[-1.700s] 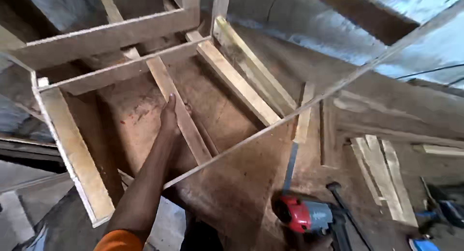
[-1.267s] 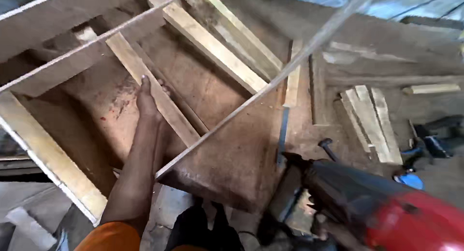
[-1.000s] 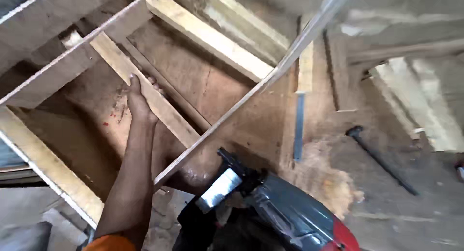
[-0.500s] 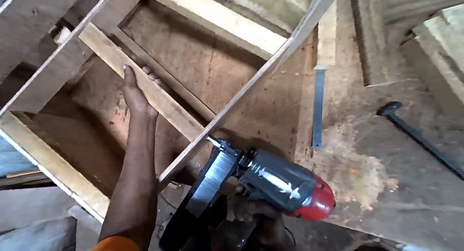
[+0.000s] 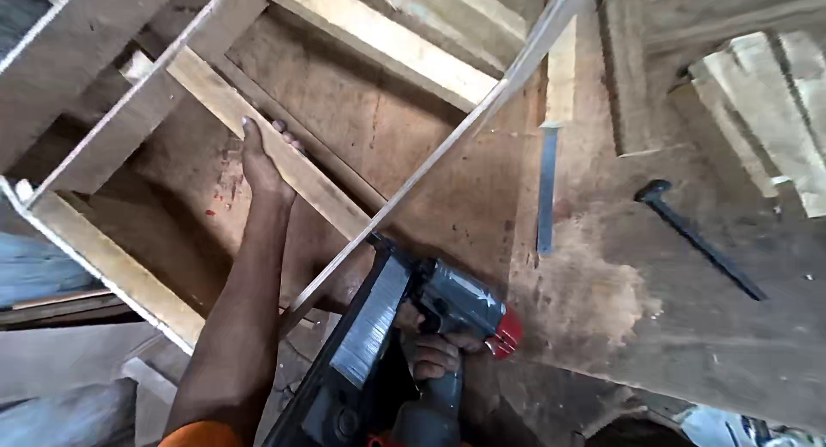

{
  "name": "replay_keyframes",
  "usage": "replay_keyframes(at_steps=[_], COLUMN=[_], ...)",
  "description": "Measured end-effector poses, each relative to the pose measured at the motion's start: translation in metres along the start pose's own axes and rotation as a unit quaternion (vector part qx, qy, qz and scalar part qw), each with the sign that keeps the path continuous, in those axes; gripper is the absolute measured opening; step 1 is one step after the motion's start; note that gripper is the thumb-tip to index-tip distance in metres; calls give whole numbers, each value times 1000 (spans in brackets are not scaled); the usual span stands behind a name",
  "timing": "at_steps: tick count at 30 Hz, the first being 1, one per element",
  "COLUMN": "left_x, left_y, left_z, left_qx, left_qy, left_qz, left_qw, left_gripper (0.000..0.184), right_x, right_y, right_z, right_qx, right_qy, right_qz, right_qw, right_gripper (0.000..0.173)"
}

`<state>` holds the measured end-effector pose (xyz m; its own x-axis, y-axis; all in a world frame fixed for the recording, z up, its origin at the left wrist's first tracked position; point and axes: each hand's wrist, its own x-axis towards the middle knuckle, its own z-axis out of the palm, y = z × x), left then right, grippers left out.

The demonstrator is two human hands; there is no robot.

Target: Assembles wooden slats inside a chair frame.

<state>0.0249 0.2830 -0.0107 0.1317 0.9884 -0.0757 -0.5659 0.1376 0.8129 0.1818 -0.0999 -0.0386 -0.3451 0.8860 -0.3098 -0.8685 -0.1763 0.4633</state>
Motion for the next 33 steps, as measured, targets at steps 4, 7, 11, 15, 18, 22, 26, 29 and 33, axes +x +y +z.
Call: replay_keyframes(at_steps=[4, 7, 11, 15, 18, 22, 26, 29, 33], left_x=[-4, -5, -4, -4, -4, -3, -2, -2, -3], left_y=[1, 1, 1, 1, -1, 1, 0, 0, 1], left_z=[6, 5, 5, 2, 2, 4, 3, 4, 4], left_qx=[-12, -12, -9, -12, -9, -18, -19, -5, -19], left_qy=[18, 11, -4, -19, -15, -14, -9, -1, 4], left_qz=[-14, -11, -9, -9, -10, -17, -16, -10, -16], left_qw=[1000, 1000, 1000, 1000, 1000, 1000, 1000, 1000, 1000], left_gripper=[45, 47, 47, 47, 47, 48, 47, 46, 48], right_x=[0, 2, 3, -4, -5, -2, -2, -2, 0], right_y=[-7, -10, -17, -21, -13, -9, -9, -8, -5], right_z=[3, 6, 0, -8, -6, -7, -5, -3, -5], right_qx=[5, 19, 21, 25, 34, 23, 34, 31, 39], right_qy=[1, 31, 26, 8, 5, -8, -8, -9, -6], right_qz=[19, 22, 46, 53, 57, 50, 50, 53, 55], right_qw=[1000, 999, 998, 998, 998, 998, 998, 998, 998], right_gripper=[22, 22, 20, 25, 24, 26, 25, 26, 28])
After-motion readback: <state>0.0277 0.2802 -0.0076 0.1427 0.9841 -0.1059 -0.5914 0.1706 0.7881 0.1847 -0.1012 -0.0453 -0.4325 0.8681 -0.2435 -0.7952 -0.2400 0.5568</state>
